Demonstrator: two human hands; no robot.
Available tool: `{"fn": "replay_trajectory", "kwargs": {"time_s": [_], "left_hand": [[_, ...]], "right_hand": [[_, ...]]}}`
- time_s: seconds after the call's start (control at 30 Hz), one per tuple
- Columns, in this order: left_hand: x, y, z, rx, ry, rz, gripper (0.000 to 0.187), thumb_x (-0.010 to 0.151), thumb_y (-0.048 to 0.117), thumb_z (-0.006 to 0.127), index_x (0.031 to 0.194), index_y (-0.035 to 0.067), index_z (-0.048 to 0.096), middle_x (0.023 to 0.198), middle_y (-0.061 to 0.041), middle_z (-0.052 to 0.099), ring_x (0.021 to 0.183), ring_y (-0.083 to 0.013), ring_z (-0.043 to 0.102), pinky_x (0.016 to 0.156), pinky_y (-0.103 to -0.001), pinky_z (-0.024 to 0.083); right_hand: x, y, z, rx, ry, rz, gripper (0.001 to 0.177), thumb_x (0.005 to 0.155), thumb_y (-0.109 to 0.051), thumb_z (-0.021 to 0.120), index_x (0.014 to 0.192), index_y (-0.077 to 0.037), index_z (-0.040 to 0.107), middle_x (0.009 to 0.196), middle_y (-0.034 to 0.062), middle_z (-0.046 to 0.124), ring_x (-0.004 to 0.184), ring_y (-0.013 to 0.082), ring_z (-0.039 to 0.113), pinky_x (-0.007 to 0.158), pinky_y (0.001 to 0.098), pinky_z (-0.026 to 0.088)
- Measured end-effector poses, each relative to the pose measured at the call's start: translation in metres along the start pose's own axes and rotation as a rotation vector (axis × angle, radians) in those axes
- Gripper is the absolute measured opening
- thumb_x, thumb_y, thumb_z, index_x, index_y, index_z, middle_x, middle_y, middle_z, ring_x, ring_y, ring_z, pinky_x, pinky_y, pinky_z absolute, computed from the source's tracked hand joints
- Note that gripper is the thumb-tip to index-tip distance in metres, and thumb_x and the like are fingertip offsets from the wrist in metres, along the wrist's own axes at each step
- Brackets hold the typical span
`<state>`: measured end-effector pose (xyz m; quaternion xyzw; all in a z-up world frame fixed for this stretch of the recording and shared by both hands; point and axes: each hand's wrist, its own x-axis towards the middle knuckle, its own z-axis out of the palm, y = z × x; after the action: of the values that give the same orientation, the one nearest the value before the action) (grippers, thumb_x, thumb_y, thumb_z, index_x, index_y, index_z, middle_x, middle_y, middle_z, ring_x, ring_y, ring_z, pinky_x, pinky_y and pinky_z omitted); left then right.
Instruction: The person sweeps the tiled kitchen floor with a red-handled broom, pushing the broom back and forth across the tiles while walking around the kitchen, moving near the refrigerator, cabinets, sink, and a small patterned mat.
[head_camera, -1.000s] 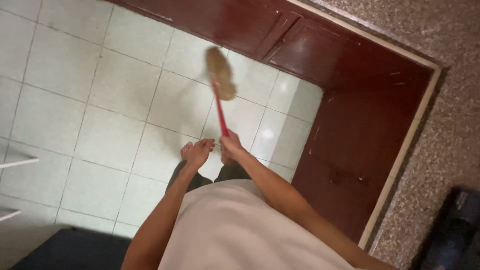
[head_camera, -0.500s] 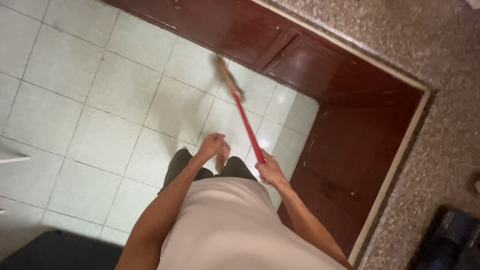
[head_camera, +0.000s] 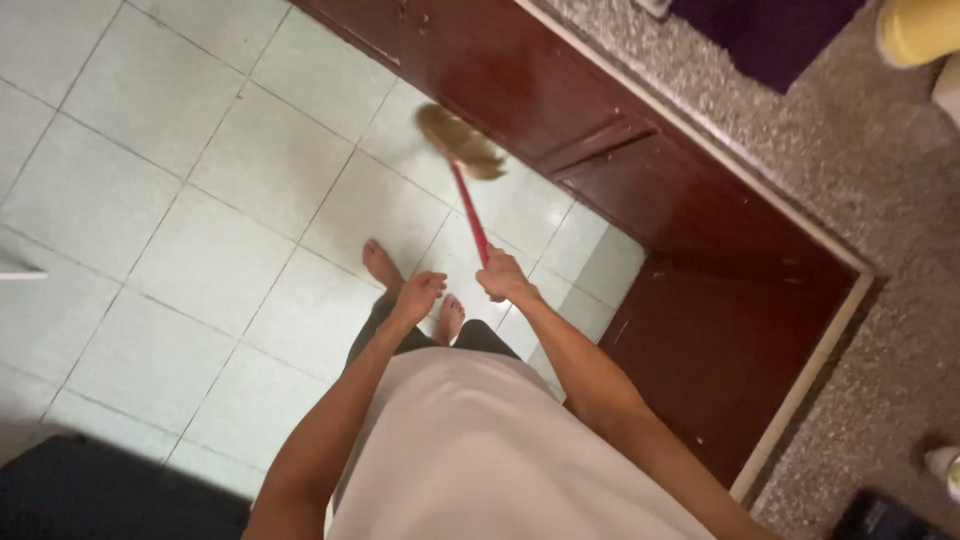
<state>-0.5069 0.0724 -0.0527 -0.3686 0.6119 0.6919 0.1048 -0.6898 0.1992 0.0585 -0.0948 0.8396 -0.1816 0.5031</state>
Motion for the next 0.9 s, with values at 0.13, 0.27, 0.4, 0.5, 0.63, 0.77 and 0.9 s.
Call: {"fn": "replay_trajectory", "kwargs": {"time_s": [0.13,0.27,0.4,0.5,0.63,0.77,0.9], "left_hand": [[0.024,0.004,-0.033,0.037,-0.021,-0.025,0.043,0.100,0.032,0.052,0.122,0.000,0.070,0.105,-0.014,0.077,0.090,-0.0220,0.072,0.083,-0.032,0.055],[0.048,0.022,-0.061,0.014,-0.048,-0.041,0.043,0.101,0.033,0.053,0.121,-0.002,0.070,0.105,-0.015,0.077,0.090,-0.0220,0.072,0.083,-0.033,0.055],[0.065,0.039,-0.087,-0.050,-0.046,-0.043,0.044,0.100,0.032,0.050,0.123,0.000,0.069,0.106,-0.013,0.076,0.091,-0.0211,0.071,0.082,-0.033,0.055],[0.069,0.046,-0.103,-0.078,0.005,-0.048,0.044,0.098,0.032,0.052,0.123,0.001,0.071,0.105,-0.013,0.077,0.090,-0.0217,0.071,0.082,-0.033,0.056],[0.064,0.046,-0.129,-0.103,0.025,-0.064,0.044,0.100,0.034,0.051,0.122,0.000,0.070,0.105,-0.012,0.077,0.092,-0.0197,0.070,0.085,-0.032,0.054],[0.058,0.025,-0.148,-0.135,0.102,-0.121,0.044,0.100,0.033,0.051,0.120,0.000,0.071,0.103,-0.012,0.077,0.089,-0.0201,0.071,0.084,-0.032,0.055],[0.055,0.009,-0.172,-0.135,0.151,-0.100,0.044,0.102,0.032,0.048,0.119,0.000,0.072,0.101,-0.013,0.077,0.086,-0.0211,0.071,0.083,-0.032,0.055]], "right_hand": [[0.000,-0.028,-0.011,-0.053,0.080,-0.180,0.080,0.079,-0.008,0.057,0.157,-0.019,0.039,0.092,0.0202,0.069,0.066,0.0272,0.068,0.059,0.0360,0.055],[-0.075,-0.057,-0.055,0.188,-0.085,0.070,0.079,0.085,-0.010,0.062,0.159,-0.021,0.036,0.065,0.0044,0.054,0.045,0.0157,0.049,0.041,0.0320,0.041],[-0.135,-0.091,-0.058,0.438,-0.074,0.264,0.076,0.090,-0.010,0.061,0.160,-0.017,0.033,0.057,0.0000,0.045,0.041,0.0119,0.041,0.036,0.0297,0.036],[-0.130,-0.100,-0.038,0.644,-0.082,0.400,0.057,0.092,-0.009,0.059,0.146,-0.013,0.039,0.057,0.0022,0.044,0.042,0.0134,0.040,0.037,0.0298,0.035],[-0.058,-0.108,0.003,0.881,-0.157,0.395,0.019,0.093,-0.005,0.060,0.109,-0.006,0.051,0.058,0.0021,0.040,0.042,0.0129,0.040,0.037,0.0274,0.031],[0.016,-0.152,0.050,0.998,-0.321,0.293,0.016,0.091,-0.002,0.060,0.100,-0.009,0.048,0.059,0.0000,0.040,0.042,0.0109,0.038,0.037,0.0268,0.029],[0.071,-0.232,0.078,1.016,-0.445,0.222,0.018,0.093,-0.004,0.062,0.105,-0.009,0.050,0.064,-0.0021,0.041,0.047,0.0078,0.037,0.039,0.0234,0.028]]}}
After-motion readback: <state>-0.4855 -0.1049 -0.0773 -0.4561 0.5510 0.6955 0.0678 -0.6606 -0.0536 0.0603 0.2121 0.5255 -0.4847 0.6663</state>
